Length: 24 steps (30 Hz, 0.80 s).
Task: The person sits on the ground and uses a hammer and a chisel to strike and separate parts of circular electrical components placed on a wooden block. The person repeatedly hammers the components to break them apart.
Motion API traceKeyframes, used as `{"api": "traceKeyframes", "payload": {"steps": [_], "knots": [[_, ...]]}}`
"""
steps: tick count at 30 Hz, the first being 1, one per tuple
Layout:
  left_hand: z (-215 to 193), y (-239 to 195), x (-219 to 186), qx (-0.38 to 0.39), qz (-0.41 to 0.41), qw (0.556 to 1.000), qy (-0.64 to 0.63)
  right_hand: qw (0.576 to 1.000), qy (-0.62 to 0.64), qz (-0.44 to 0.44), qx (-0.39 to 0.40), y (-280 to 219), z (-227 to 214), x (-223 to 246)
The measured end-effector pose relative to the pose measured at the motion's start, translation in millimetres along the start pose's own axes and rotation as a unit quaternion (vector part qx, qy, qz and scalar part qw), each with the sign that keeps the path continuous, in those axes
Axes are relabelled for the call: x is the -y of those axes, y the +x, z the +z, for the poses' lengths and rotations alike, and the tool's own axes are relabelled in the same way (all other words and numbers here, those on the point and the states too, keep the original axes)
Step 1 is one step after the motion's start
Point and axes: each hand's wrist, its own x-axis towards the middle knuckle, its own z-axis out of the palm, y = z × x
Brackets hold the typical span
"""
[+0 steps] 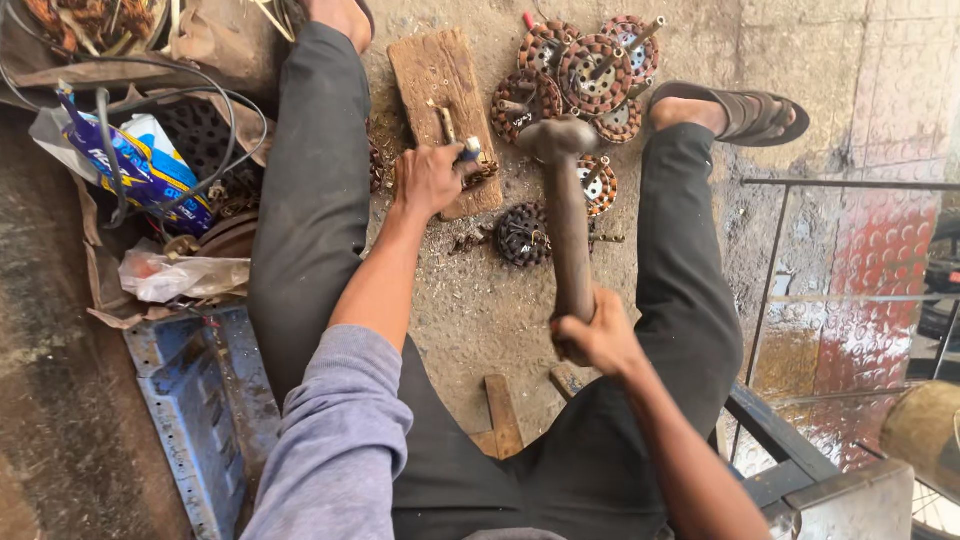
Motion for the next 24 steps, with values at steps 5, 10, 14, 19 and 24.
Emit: {"api": "traceKeyframes", "payload": {"steps": [5,10,14,19,24], "knots": [[10.1,16.0,7.7,-0.192,0.069,0.975,0.083,0.946,-0.132,-0.292,-0.039,61.2,30.3,-8.4],[3.4,11.1,7.1,-0.06,0.004,0.998,-0.026,1.0,-0.021,-0.003,0.002,84.9,26.0,-1.3],[6.6,13.2,7.0,-0.02,-0.025,0.999,-0.02,0.992,-0.078,-0.093,-0.03,75.2,28.9,-10.2],[6.1,12.5,8.4,-0.058,0.013,0.998,0.003,0.991,-0.122,-0.048,-0.017,79.8,31.5,-5.4],[-14.3,3.8,-0.7,-0.055,-0.011,0.998,-0.02,0.973,0.223,0.052,-0.023,73.7,48.2,-4.8]]}}
